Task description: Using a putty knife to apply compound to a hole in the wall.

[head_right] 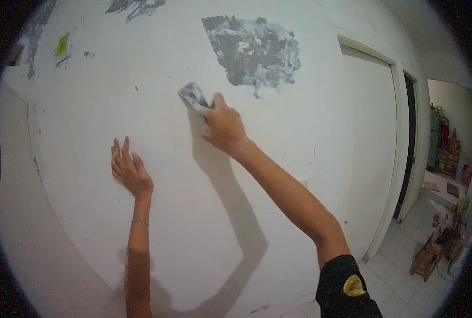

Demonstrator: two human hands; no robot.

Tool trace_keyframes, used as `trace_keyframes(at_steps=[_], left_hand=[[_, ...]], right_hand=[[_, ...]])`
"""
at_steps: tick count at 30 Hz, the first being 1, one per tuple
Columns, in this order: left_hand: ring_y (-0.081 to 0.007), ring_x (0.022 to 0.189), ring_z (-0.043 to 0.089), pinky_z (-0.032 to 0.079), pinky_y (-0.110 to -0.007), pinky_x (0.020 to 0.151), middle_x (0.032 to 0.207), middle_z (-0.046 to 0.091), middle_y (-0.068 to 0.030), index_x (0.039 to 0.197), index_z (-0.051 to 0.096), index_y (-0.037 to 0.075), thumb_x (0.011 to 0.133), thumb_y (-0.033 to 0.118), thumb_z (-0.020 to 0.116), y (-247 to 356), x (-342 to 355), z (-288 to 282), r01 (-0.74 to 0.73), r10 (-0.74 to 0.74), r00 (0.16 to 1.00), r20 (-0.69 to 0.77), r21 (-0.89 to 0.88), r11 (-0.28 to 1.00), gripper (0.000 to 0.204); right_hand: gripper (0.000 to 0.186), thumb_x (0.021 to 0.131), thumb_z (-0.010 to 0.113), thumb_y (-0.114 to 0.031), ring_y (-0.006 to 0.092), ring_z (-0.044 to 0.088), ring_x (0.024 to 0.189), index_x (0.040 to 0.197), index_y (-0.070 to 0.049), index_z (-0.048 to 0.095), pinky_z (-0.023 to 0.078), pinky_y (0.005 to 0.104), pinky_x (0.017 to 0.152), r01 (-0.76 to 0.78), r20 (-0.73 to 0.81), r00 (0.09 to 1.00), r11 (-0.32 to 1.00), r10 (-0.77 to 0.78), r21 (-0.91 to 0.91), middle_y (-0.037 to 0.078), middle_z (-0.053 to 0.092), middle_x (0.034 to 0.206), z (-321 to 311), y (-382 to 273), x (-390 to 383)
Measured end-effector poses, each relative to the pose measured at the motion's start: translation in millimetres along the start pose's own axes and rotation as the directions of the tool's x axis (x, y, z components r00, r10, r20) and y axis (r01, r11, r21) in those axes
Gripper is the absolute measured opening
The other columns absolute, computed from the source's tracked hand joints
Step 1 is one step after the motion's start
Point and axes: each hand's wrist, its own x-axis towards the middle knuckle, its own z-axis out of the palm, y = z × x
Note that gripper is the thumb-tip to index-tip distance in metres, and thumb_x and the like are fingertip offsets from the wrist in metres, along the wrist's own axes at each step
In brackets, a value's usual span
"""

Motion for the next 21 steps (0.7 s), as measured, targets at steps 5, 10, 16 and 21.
trace_keyframes(at_steps=[5,10,16,21], left_hand=[[-0.0314,0.151,0.03,0.017,-0.051,0.121,0.162,0.042,-0.0119,0.147,0.056,0.013,0.105,0.03,0.037,1,1,1,-0.008,0.008,1.0,-0.012,0.005,1.0,0.049],[-0.0308,0.151,0.03,0.016,-0.05,0.121,0.162,0.041,-0.0124,0.147,0.056,0.013,0.106,0.032,0.036,1,1,0,0.013,-0.013,1.0,0.001,-0.019,1.0,0.049],[-0.0307,0.151,0.029,0.017,-0.05,0.121,0.161,0.042,-0.0119,0.146,0.057,0.012,0.106,0.03,0.037,0,1,0,0.0,-0.001,1.0,-0.009,-0.028,1.0,0.048],[-0.0298,0.152,0.029,0.016,-0.052,0.122,0.164,0.038,-0.0076,0.151,0.052,0.017,0.109,0.036,0.034,-1,1,0,-0.002,0.002,1.0,-0.006,-0.035,0.999,0.049]], right_hand=[[0.048,0.082,0.067,-0.003,0.0289,0.061,0.078,0.126,-0.019,0.076,0.052,0.0408,0.071,-0.016,-0.114,0.993,1.0,0.013,-0.025,0.014,0.053,0.094,-5,10,-11],[0.045,0.084,0.065,-0.004,0.029,0.06,0.076,0.125,-0.019,0.077,0.052,0.0408,0.069,0.002,-0.205,0.979,1.0,-0.006,-0.019,0.015,0.054,0.093,0,19,-4],[0.043,0.082,0.066,-0.008,0.039,0.063,0.084,0.122,-0.019,0.076,0.054,0.0465,0.078,-0.073,-0.085,0.993,0.995,0.078,0.062,0.021,0.054,0.101,-10,23,7],[0.045,0.082,0.065,-0.006,0.0363,0.061,0.08,0.124,-0.019,0.076,0.053,0.0446,0.075,0.014,-0.222,0.975,0.999,-0.025,-0.051,0.02,0.054,0.097,-11,20,13]])
